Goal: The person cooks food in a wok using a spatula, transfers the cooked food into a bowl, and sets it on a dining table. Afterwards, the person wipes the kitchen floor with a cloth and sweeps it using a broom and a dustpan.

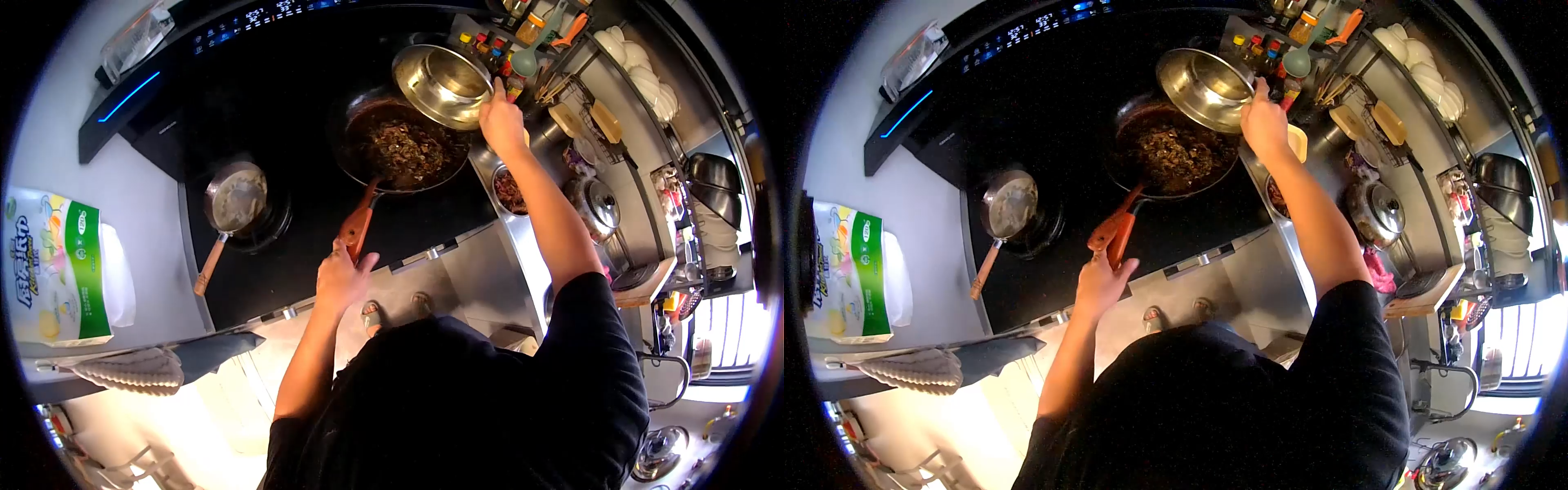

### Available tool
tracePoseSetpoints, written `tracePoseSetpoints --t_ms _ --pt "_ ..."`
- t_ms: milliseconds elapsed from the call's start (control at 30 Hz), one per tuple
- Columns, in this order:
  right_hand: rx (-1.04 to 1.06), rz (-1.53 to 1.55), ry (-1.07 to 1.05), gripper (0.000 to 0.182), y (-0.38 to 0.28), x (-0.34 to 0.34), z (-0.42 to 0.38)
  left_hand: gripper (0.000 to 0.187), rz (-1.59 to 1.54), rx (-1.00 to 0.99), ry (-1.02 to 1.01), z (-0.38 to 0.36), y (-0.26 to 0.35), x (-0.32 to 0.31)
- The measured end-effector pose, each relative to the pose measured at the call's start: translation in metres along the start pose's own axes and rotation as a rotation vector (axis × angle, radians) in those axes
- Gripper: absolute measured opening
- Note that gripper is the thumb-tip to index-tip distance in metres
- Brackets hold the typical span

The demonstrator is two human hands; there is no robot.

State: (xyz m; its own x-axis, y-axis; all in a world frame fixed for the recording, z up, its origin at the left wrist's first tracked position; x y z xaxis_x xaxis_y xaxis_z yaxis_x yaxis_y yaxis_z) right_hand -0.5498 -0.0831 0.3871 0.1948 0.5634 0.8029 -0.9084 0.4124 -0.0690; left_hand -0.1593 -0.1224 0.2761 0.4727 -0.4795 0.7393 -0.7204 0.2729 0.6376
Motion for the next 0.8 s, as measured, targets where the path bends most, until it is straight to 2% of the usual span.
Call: tracePoseSetpoints --t_ms 67,133,300,367,500,633,733,767,800 --pt "0.048 -0.024 -0.024 0.059 0.001 -0.003 -0.004 0.049 -0.025 -0.016 -0.013 0.005 -0.002 0.003" --pt "0.050 0.016 -0.016 0.060 0.004 -0.004 -0.009 0.032 0.109 -0.006 0.084 0.010 -0.006 0.010" --pt "0.063 0.065 -0.005 0.063 0.006 -0.014 -0.012 0.027 0.193 -0.016 0.182 0.024 -0.017 0.044" --pt "0.085 0.071 0.021 0.064 0.008 -0.023 -0.015 0.030 0.201 -0.027 0.202 0.024 -0.018 0.047" --pt "-0.002 0.104 -0.051 0.064 0.005 -0.025 -0.016 0.038 0.249 0.023 0.169 0.023 -0.024 0.039" --pt "-0.101 0.116 -0.069 0.056 0.012 -0.035 -0.018 0.053 0.210 -0.071 0.294 0.013 -0.018 0.044" --pt "-0.427 0.475 -0.161 0.035 0.023 -0.042 -0.019 0.058 0.156 -0.015 0.295 -0.004 -0.004 0.055" --pt "-0.529 0.557 -0.203 0.033 0.030 -0.050 -0.021 0.064 0.170 0.009 0.264 -0.006 -0.008 0.053" --pt "-0.622 0.742 -0.158 0.032 0.030 -0.055 -0.024 0.069 0.160 0.020 0.269 -0.008 -0.011 0.052"
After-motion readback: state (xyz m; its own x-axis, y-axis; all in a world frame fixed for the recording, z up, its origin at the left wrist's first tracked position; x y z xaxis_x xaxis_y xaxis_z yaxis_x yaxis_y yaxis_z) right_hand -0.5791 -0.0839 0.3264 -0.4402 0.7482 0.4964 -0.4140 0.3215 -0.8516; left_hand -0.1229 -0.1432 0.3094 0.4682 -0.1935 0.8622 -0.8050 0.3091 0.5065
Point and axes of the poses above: each hand's wrist, its own z-axis towards the middle knuckle, its own x-axis out of the back of the hand, y = z × x, the point moved 3 cm from there along z, towards the middle knuckle, and after that the axes turned 9 degrees about x, right-handed, at the moved point
